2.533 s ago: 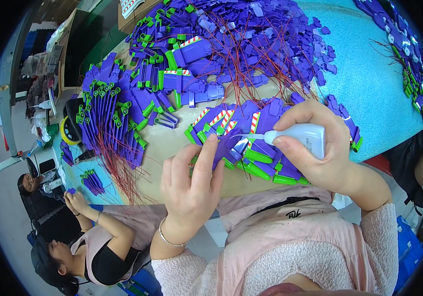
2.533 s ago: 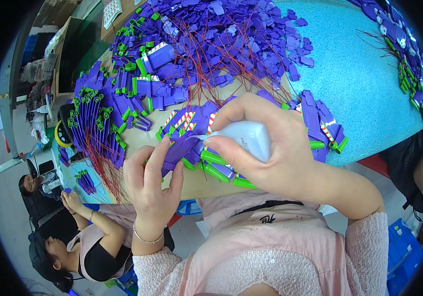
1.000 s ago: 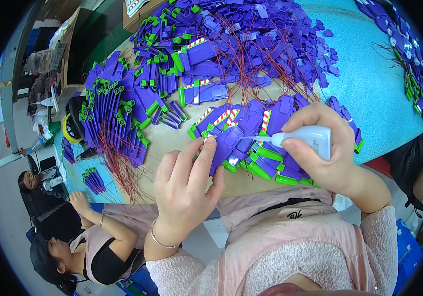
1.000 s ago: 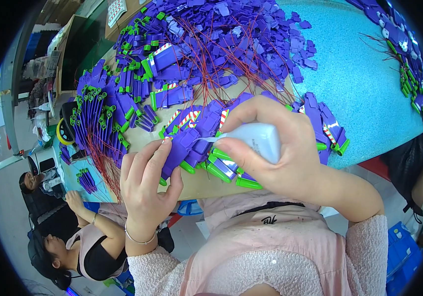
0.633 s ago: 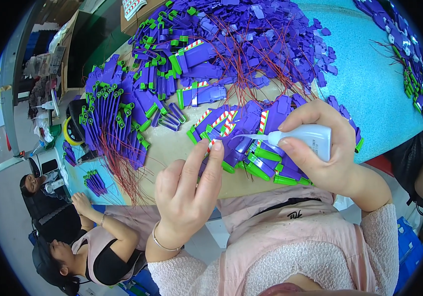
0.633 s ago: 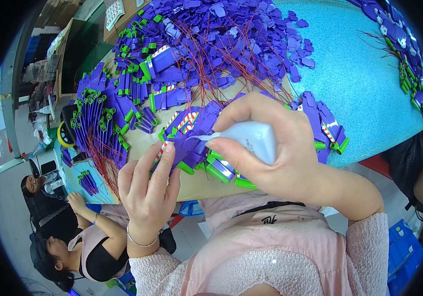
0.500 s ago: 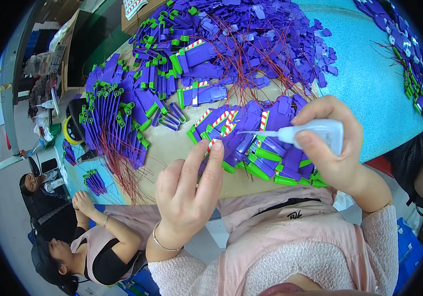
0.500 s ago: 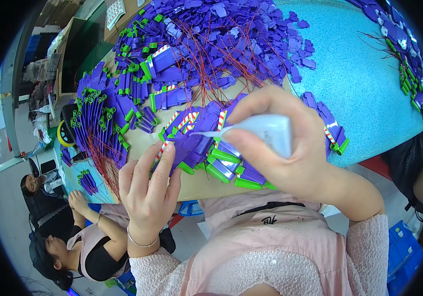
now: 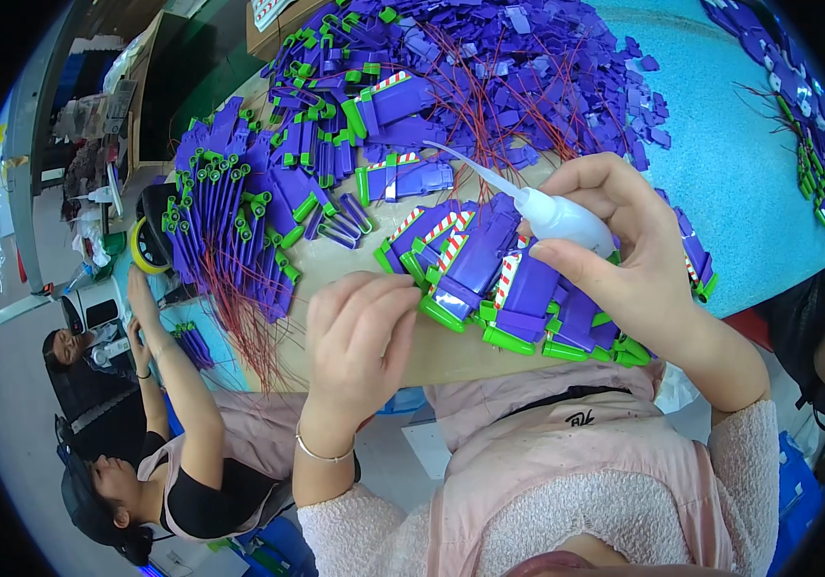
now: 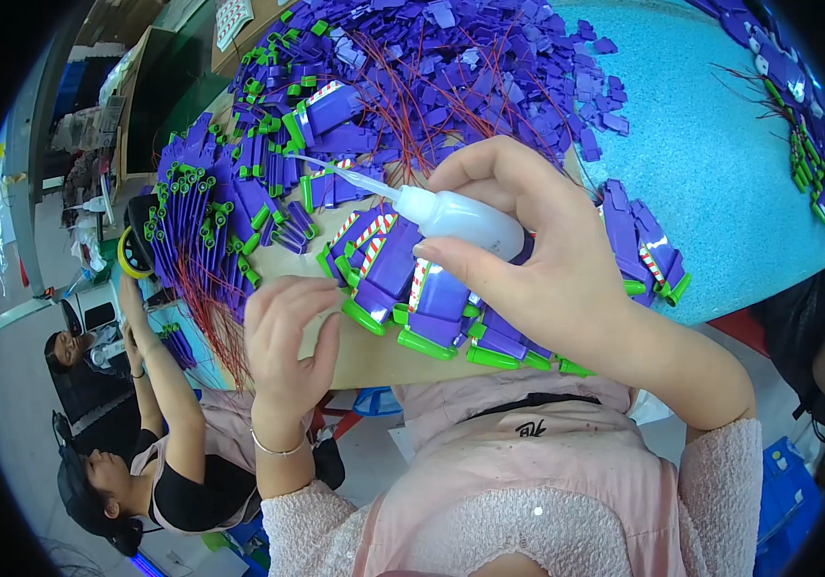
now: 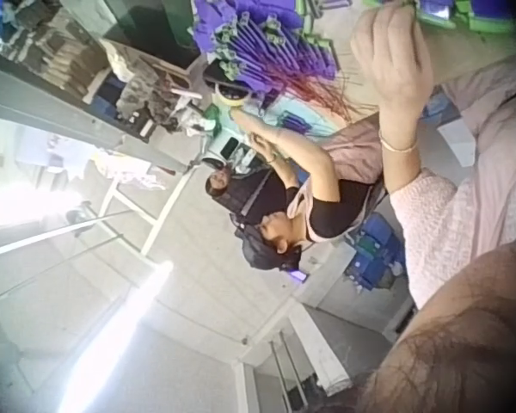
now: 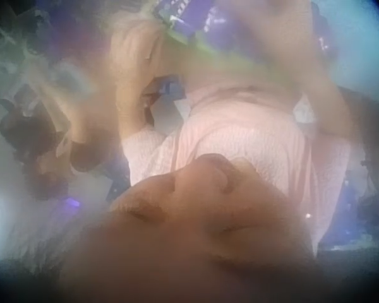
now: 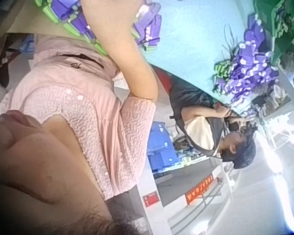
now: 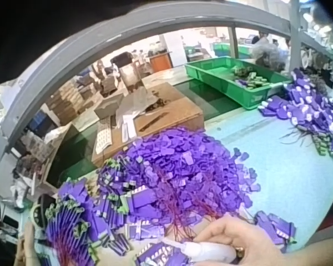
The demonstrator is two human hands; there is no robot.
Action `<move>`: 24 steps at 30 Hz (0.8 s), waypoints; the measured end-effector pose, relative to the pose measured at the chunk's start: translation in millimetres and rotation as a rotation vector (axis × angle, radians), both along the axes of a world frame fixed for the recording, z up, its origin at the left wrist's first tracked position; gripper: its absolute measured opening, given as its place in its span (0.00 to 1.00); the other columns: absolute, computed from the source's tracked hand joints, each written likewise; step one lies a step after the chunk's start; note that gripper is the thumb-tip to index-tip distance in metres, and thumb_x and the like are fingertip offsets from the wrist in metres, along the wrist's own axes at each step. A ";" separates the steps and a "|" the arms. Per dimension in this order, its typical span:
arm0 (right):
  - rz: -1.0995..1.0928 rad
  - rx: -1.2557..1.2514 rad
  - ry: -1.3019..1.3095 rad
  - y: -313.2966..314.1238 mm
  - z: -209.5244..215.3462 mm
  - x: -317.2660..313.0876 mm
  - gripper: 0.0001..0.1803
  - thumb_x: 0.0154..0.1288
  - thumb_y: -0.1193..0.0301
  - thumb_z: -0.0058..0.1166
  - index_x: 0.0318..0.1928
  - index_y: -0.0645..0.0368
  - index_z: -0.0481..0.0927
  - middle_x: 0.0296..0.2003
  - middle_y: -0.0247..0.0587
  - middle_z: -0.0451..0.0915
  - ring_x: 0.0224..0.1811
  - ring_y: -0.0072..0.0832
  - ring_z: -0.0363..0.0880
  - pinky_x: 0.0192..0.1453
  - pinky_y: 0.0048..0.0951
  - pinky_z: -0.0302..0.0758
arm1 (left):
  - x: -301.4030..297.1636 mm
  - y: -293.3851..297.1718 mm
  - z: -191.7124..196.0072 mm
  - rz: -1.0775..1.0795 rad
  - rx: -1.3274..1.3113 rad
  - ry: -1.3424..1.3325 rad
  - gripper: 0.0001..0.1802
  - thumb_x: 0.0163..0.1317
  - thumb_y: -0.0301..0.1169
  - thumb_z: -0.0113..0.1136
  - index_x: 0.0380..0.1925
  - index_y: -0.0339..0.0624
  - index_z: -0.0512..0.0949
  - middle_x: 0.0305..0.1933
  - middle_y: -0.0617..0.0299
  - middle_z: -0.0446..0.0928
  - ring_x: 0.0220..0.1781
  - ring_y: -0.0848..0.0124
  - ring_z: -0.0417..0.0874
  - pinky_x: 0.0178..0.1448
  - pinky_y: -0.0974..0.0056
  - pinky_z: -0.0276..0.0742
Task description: The person glues small purple and green plastic or foam parts together by hand at a workbench, using a glue bottle to apply adhesive.
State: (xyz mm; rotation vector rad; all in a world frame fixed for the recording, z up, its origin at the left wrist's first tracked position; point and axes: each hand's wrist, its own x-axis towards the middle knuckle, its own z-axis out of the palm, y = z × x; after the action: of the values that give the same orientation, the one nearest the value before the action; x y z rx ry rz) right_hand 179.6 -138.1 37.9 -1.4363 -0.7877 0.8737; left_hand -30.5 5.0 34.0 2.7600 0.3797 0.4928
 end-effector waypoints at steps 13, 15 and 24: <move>-0.008 -0.034 -0.006 -1.2 2.0 -3.2 0.19 0.57 0.77 0.63 0.48 0.62 0.71 0.39 0.39 0.82 0.43 0.21 0.80 0.47 0.21 0.73 | 7.0 11.7 0.3 -0.190 -0.082 0.033 0.14 0.45 0.20 0.64 0.35 0.42 0.79 0.40 0.61 0.81 0.46 0.62 0.80 0.49 0.59 0.72; -0.040 -0.020 -0.027 -4.9 1.0 0.4 0.19 0.58 0.78 0.62 0.48 0.62 0.71 0.38 0.39 0.82 0.43 0.21 0.80 0.47 0.21 0.73 | 10.1 23.9 -1.0 -0.177 -0.089 -0.004 0.13 0.44 0.21 0.63 0.34 0.41 0.78 0.39 0.60 0.81 0.45 0.61 0.80 0.49 0.59 0.72; -0.169 0.051 -0.006 -21.2 5.2 5.4 0.16 0.58 0.75 0.63 0.46 0.61 0.75 0.37 0.34 0.80 0.39 0.16 0.76 0.43 0.19 0.73 | 62.5 67.0 -26.7 -0.019 0.054 0.058 0.21 0.48 0.23 0.65 0.45 0.39 0.73 0.48 0.52 0.75 0.52 0.52 0.75 0.55 0.56 0.71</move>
State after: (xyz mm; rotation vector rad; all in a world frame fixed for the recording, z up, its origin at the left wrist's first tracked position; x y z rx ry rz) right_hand 185.1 -159.4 43.1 -1.4389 -0.6776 0.7153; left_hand 32.1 72.1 7.3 2.8327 0.3579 0.4253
